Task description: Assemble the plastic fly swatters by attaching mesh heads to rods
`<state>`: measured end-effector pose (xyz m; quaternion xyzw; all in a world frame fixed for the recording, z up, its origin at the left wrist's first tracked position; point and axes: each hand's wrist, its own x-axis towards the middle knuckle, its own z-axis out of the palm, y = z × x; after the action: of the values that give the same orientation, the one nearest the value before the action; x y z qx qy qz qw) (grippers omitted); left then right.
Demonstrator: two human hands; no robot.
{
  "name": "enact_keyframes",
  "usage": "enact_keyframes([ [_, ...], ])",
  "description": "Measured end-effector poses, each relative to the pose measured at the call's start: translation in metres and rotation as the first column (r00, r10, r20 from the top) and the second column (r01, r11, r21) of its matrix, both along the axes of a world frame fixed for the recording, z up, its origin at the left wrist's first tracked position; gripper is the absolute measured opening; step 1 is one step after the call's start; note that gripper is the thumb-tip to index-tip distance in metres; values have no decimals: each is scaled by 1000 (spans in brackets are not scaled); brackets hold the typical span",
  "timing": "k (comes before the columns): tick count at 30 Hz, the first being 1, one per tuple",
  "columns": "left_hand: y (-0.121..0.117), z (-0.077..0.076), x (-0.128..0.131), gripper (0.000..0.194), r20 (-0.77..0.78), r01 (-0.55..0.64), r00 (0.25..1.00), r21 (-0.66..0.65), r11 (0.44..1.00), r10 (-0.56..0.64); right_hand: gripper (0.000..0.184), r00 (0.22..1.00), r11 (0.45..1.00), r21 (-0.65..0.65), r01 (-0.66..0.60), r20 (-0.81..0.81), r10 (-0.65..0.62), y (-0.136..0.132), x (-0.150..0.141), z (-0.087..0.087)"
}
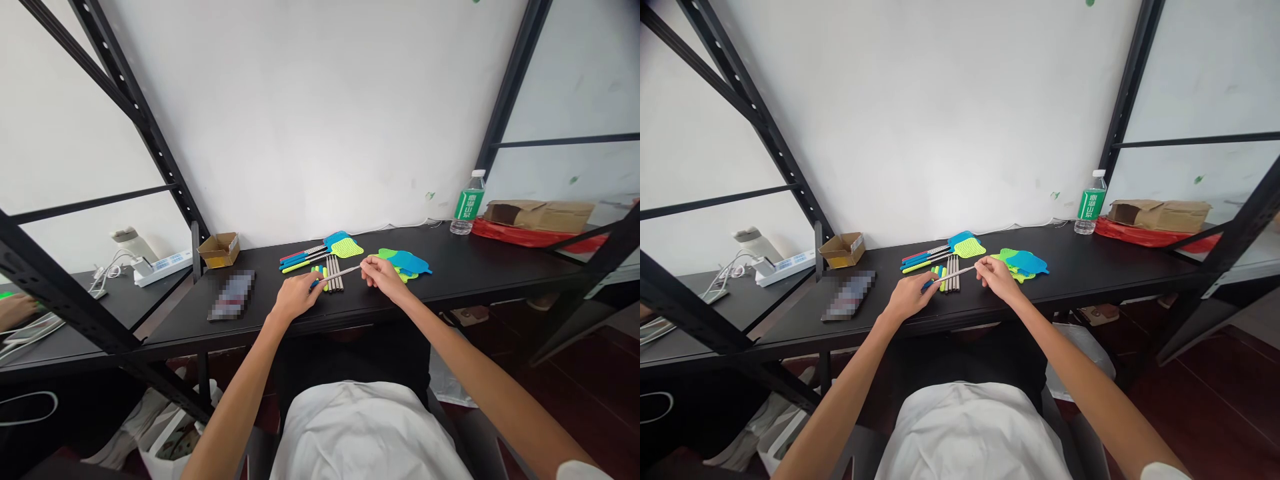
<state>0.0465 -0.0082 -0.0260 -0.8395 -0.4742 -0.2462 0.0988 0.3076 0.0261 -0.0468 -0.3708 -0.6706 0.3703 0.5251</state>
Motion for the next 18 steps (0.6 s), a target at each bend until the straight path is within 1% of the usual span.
enact_keyframes([
  [9, 1, -1, 0, 36, 1, 4, 1000, 10, 1000, -4, 35, 1000, 1000, -12, 5, -31, -5, -3, -1, 4],
  [18, 0, 0, 0, 37, 8, 13, 1000, 4, 1000, -13, 36, 1000, 1000, -8, 13, -26, -13, -2, 0, 2],
])
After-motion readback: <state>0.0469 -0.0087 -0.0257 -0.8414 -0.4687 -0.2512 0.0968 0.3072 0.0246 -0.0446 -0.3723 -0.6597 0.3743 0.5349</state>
